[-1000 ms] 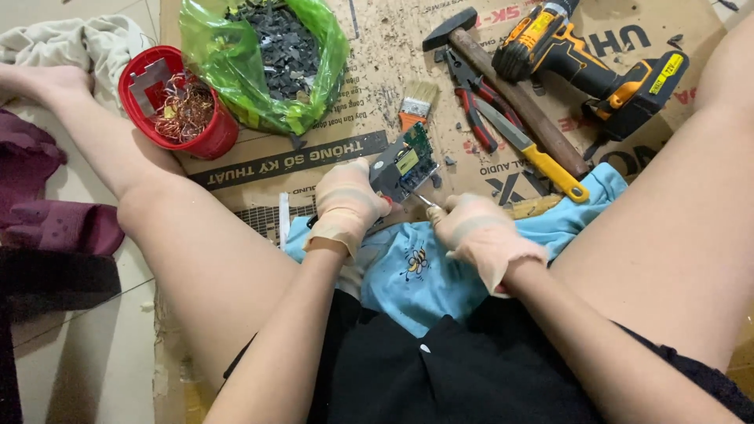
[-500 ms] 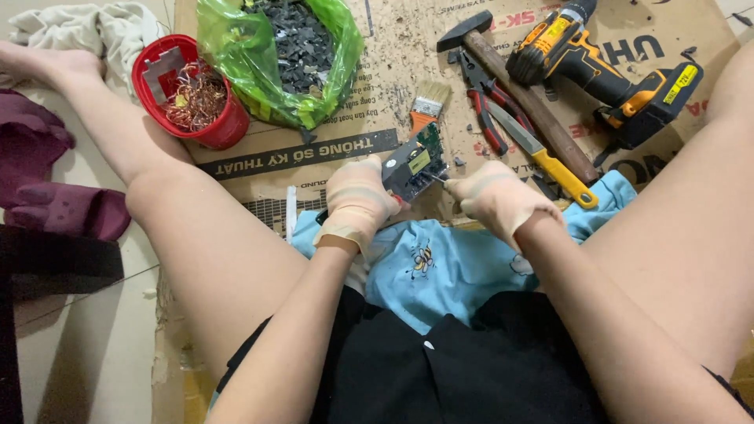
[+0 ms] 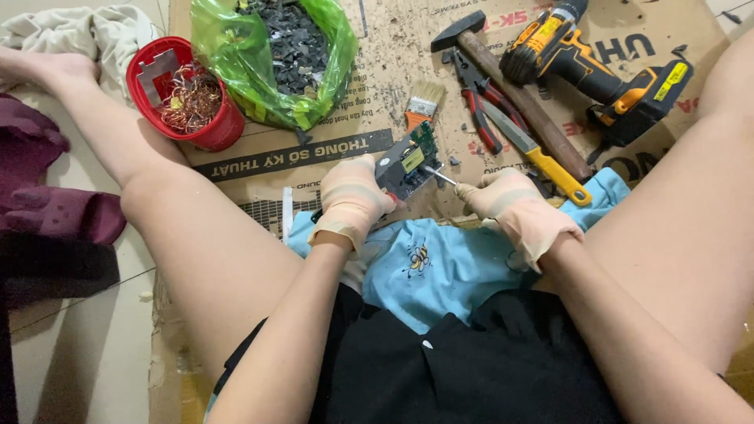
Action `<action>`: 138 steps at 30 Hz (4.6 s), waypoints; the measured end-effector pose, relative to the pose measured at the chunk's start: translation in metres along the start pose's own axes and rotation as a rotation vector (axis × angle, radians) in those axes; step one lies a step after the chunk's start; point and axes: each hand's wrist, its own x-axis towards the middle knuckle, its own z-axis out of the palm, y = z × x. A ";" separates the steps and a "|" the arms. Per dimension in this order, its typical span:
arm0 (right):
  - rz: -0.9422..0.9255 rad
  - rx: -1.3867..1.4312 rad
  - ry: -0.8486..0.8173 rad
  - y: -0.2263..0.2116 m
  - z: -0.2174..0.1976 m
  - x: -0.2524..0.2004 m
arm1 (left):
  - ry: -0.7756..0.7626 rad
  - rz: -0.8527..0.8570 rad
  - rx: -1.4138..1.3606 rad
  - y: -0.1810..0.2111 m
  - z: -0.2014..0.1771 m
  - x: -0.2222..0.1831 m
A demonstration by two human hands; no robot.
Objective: The person sits on the floor and uses a small brush to clean a circuit board. They hold the board in one hand and brush its surface repeatedly, removing debris. The person also turns the board over to clean different sides.
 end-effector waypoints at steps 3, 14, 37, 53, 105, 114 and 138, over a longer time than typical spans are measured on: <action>-0.017 -0.004 0.022 0.001 -0.001 0.016 | 0.000 0.002 0.009 0.000 0.002 0.003; -0.134 -0.239 0.005 0.000 0.001 -0.010 | -0.006 -0.001 -0.007 -0.001 -0.003 -0.002; -0.348 -0.305 -0.155 -0.056 -0.009 -0.068 | -0.009 0.024 0.040 0.003 -0.010 -0.005; -0.047 0.041 0.241 0.028 -0.032 0.026 | -0.033 -0.004 -0.040 -0.003 -0.009 0.004; -0.002 -0.188 0.409 0.038 -0.087 -0.017 | 0.716 0.067 0.269 -0.104 -0.160 0.139; -0.505 -0.679 0.615 -0.060 -0.087 -0.034 | 0.535 -0.254 -1.744 -0.108 -0.087 0.079; -0.795 0.254 0.017 -0.188 -0.063 0.028 | 0.196 -0.279 -1.956 -0.104 0.001 0.053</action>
